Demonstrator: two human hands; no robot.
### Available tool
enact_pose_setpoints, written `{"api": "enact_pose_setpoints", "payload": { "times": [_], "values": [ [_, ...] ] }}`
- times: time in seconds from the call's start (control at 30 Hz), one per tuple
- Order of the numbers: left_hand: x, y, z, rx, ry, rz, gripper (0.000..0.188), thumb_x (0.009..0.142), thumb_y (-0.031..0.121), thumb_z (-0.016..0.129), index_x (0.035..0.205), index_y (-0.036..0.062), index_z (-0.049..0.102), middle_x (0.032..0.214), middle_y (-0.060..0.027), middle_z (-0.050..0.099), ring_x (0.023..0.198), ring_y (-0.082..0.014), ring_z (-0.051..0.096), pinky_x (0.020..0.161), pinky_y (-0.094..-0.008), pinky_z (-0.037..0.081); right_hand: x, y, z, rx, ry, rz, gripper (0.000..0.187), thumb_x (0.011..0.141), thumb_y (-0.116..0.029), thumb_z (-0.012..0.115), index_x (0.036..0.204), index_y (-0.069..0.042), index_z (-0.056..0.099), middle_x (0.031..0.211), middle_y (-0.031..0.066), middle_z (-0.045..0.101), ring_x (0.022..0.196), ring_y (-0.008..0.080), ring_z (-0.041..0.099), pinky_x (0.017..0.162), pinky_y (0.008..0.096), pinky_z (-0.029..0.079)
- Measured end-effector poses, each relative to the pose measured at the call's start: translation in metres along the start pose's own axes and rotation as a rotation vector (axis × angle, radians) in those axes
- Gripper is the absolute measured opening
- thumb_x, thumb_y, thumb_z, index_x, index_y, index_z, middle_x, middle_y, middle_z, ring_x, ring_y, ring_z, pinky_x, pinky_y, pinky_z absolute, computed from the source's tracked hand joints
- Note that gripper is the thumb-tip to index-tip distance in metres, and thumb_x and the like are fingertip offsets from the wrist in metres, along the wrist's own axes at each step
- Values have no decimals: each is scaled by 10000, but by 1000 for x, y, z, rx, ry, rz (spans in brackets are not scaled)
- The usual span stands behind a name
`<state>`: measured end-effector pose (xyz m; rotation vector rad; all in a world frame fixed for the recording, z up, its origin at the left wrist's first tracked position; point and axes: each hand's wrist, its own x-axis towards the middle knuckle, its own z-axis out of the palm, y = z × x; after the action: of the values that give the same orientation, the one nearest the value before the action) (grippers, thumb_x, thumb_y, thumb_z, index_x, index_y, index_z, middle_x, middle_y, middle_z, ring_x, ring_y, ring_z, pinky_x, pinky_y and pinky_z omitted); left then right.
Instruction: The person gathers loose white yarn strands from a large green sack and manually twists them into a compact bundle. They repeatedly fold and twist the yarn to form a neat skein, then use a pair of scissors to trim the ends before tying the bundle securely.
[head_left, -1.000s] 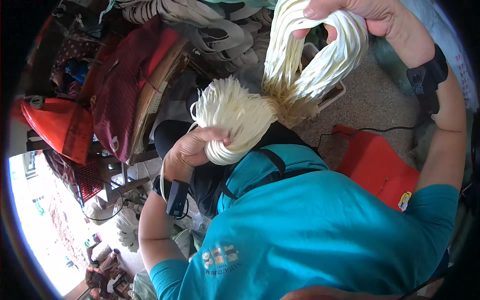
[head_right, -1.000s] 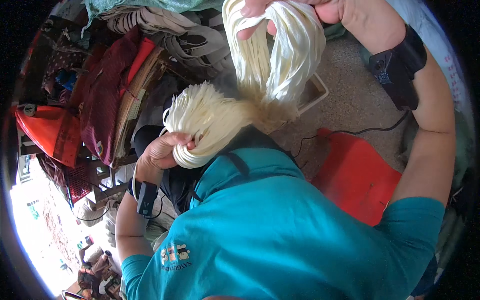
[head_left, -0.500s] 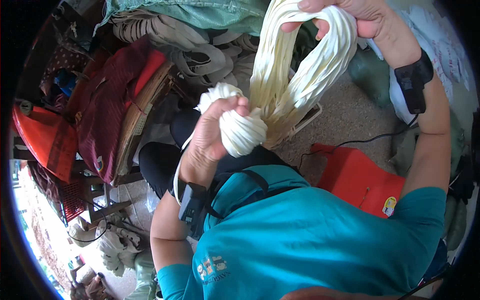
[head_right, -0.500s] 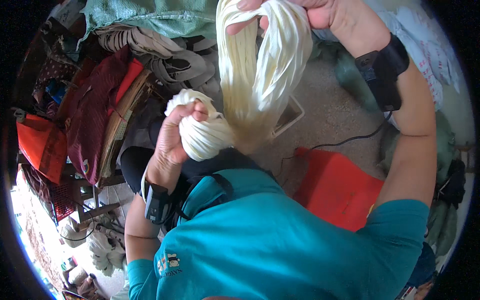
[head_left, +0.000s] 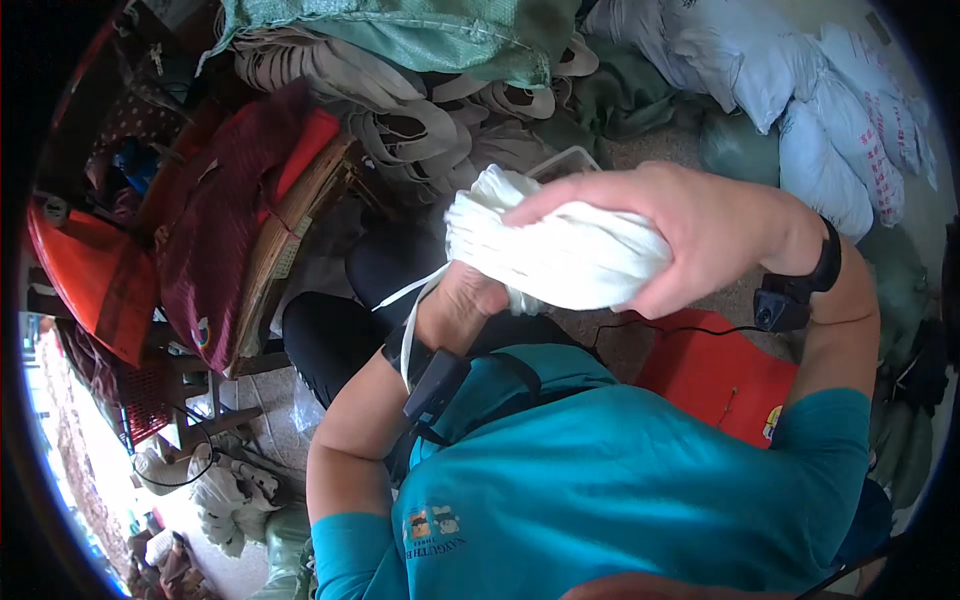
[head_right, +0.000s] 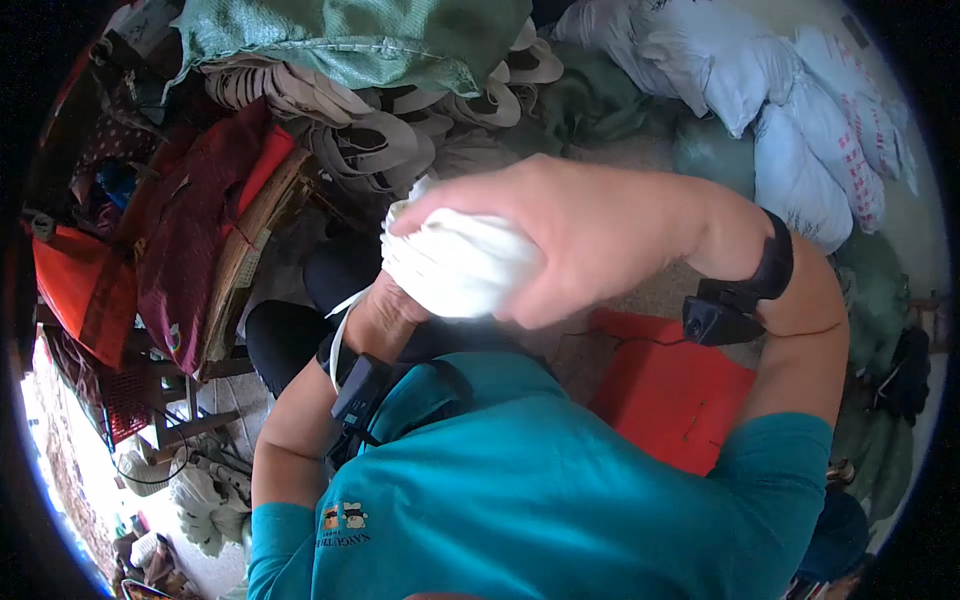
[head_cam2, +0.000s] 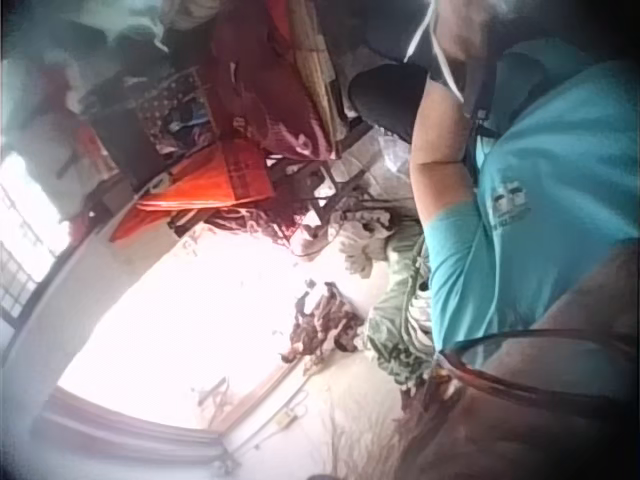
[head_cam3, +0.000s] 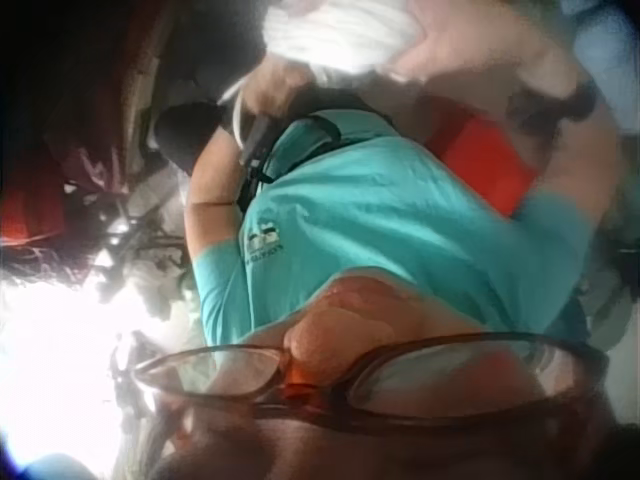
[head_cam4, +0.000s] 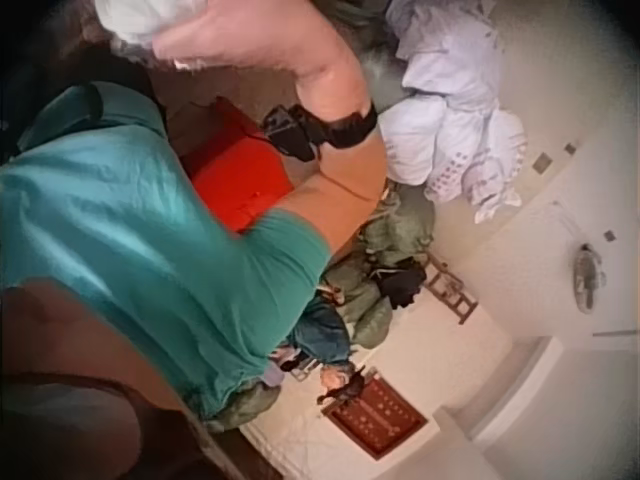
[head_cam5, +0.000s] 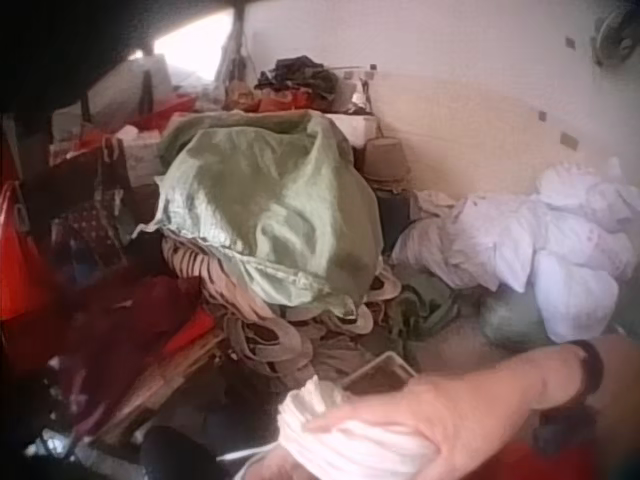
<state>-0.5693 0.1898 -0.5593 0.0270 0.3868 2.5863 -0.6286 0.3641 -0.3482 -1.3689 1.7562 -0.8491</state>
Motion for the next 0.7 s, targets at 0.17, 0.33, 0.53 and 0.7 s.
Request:
{"api": "enact_pose_setpoints", "payload": {
  "times": [0.17,0.33,0.53,0.7],
  "values": [
    [-16,0,-8,137,113,-24,368,986,307,547,1237,48,621,1184,-155,678,996,-280,702,844,-384,599,-8,-13,5,18,-157,146,796,679,-72,680,1440,-92,449,1130,181,673,1009,314,669,885,372,519],
    [-23,-2,21,-420,40,-163,482,1024,397,438,1378,74,491,1391,-195,523,1154,-311,615,989,-451,520,-6,-5,23,-194,-144,-23,1008,700,-100,741,1564,-201,230,743,127,674,648,330,672,637,373,545],
    [-24,4,13,82,11,123,562,1041,436,359,1508,127,314,1574,-115,323,1426,-269,358,1190,-437,300,-4,10,46,-276,-245,66,1012,719,-112,741,1570,-215,204,692,112,656,586,309,656,587,379,537],
    [-20,32,-12,-961,-251,80,544,1024,434,397,1482,141,377,1559,-111,344,1442,-257,327,1201,-445,276,-10,46,48,153,6,-50,909,715,68,675,1521,-195,348,1192,109,655,950,200,698,848,301,544]
  ]
}}
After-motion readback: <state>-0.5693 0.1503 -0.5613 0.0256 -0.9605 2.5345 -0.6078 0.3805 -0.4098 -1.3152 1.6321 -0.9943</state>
